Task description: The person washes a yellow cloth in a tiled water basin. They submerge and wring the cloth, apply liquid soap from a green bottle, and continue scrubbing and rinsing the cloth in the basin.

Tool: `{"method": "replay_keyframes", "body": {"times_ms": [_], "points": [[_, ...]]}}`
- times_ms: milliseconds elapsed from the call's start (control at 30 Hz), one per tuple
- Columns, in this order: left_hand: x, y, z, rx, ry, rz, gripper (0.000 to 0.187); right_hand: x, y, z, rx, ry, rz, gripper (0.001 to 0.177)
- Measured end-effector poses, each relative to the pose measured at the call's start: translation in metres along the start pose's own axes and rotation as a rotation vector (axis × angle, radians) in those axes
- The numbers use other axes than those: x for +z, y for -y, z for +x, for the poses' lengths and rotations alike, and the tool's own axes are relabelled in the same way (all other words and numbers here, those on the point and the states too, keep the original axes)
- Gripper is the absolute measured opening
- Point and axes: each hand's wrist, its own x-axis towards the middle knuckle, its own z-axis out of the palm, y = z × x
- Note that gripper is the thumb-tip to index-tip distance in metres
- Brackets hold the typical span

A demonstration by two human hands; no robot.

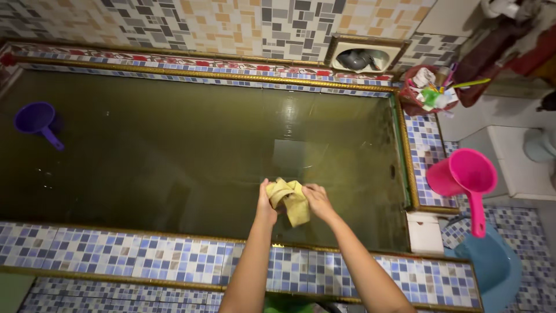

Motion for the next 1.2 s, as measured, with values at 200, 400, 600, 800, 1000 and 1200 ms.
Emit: {"method": "replay_keyframes", "body": {"times_ms": [200,400,600,800,1000,1200], "points": [[-0.048,0.058,0.067,0.097,-0.321,0.382,0.020,0.055,-0.066,0.005,0.229,-0.100,-0.245,0.043],[-0.096,0.093,0.073,0.177,-0.407,0.450,0.017,0.081,-0.080,-0.031,0.293,0.129,-0.528,0.029],[-0.090,0.066,0.085,0.306,-0.558,1.199,0.023,0.081,-0.098,0.039,0.649,0.188,-0.301,0.024],[-0.103,-0.042,0.084,0.479,-0.173,1.298,0.043,0.029,-0.069,0.125,0.642,-0.223,1.131,0.027],[-0.071,-0.141,0.037,0.740,-0.028,1.274,0.025,-0.025,0.019,0.157,0.397,-0.315,1.270,0.025],[-0.015,-0.251,-0.059,0.911,-0.225,1.401,0.022,-0.025,0.111,0.166,0.073,-0.296,0.822,0.025]]}}
